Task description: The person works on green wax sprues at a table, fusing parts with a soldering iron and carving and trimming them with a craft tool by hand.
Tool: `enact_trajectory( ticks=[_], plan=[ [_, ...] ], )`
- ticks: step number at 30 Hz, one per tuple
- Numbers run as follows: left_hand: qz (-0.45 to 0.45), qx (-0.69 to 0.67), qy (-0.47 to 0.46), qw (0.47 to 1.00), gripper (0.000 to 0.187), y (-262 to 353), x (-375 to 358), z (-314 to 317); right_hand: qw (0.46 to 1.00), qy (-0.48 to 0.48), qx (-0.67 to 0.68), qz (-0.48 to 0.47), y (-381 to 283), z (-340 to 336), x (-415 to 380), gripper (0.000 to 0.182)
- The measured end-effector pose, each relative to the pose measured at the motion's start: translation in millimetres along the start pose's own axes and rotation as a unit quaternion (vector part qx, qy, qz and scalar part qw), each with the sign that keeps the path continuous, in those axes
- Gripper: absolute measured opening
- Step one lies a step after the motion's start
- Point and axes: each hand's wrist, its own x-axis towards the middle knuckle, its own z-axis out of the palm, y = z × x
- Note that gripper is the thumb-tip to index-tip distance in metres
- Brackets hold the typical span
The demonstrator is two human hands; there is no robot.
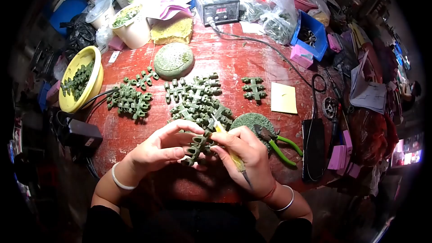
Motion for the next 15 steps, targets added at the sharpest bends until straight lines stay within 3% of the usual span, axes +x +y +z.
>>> enact_trajectory(
  ticks=[5, 11, 15],
  plan=[
    [0.028, 0.048, -0.016, 0.998, 0.071, -8, 5, -8, 0.998, -0.042, 0.042, 0.037, 4, 2, -4, 0.029],
    [0.068, 0.020, 0.001, 0.997, 0.071, -3, 4, 0, 0.999, 0.022, -0.011, -0.040, -3, -3, 3, 0.044],
    [0.081, -0.009, 0.037, 0.996, 0.071, -2, 3, 1, 0.999, 0.010, 0.032, -0.040, -5, -12, 1, 0.041]
  ],
)
